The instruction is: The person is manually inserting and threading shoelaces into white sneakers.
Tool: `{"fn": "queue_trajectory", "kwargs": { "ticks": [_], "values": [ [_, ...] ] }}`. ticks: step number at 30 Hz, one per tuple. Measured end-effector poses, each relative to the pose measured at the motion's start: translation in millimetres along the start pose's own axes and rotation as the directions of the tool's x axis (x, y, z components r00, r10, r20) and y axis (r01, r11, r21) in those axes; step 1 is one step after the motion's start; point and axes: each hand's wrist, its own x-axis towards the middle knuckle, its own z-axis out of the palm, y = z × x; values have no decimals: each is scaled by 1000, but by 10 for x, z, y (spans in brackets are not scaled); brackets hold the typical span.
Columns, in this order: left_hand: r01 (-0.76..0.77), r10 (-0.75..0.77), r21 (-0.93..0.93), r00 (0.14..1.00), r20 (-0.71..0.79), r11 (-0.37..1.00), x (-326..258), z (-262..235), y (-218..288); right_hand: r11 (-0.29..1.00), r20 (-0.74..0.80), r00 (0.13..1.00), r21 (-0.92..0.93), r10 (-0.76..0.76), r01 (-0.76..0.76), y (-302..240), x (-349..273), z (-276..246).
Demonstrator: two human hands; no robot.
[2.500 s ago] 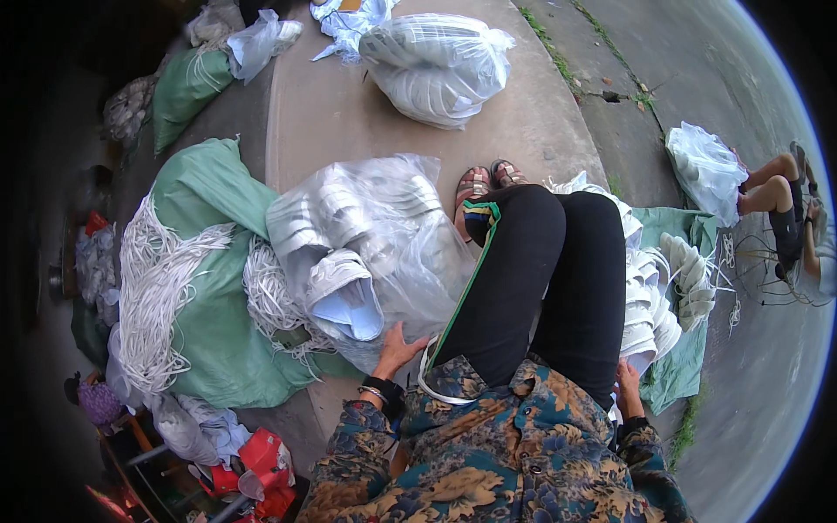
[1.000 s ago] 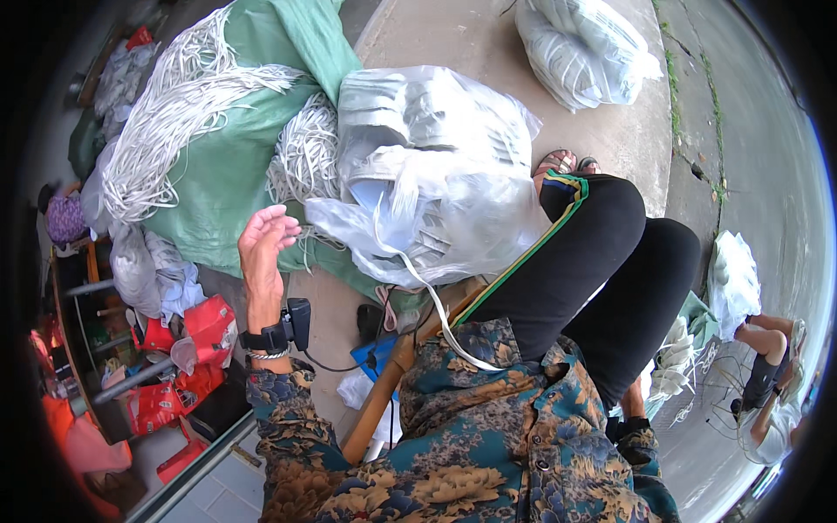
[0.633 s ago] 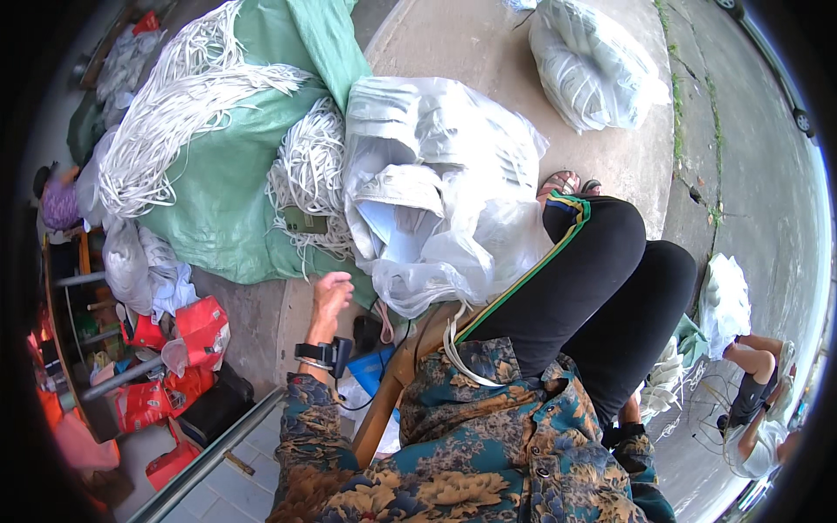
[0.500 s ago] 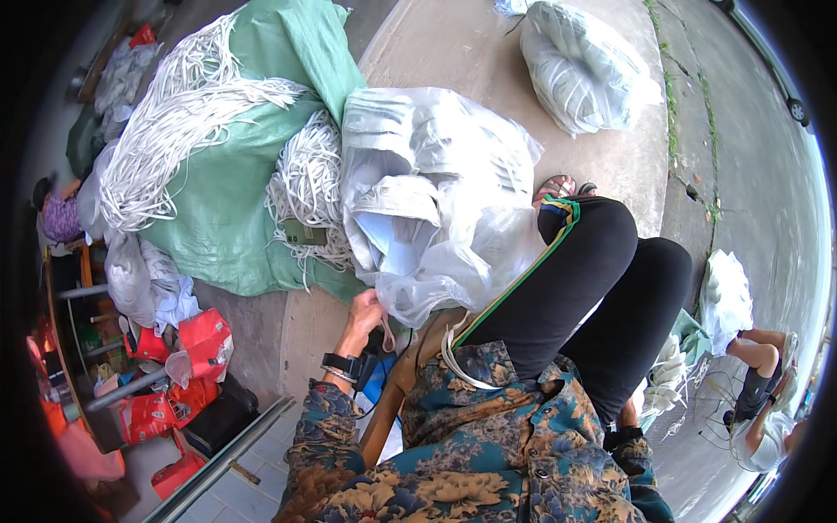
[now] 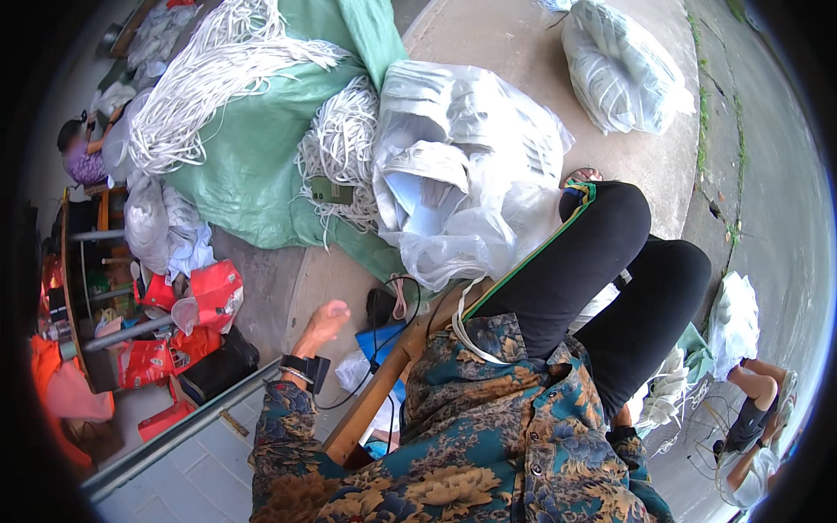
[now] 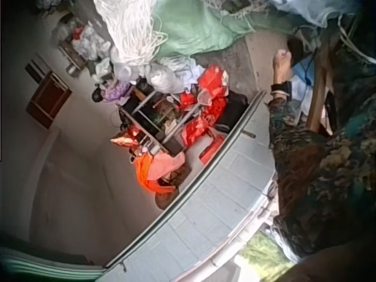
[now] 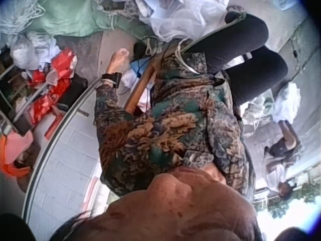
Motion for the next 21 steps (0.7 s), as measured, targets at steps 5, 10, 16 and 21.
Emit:
{"fn": "queue_trajectory", "kwargs": {
  "ticks": [5,10,16,21],
  "values": [
    [354,-324,-118,921,216,928,-340,941,-884,996,7,1000,-88,-4,4,-169,-58,-27],
    [460,-389,-287,880,272,840,-315,1612,-1436,982,13,1000,-191,-1,4,-377,-174,-26],
    [401,-343,-566,915,211,720,-62,1674,-1106,959,22,1000,-284,-8,14,-575,-226,12],
    [246,-241,-728,964,114,640,48,1473,-623,945,71,997,-321,-39,60,-675,-226,72]
  ]
}}
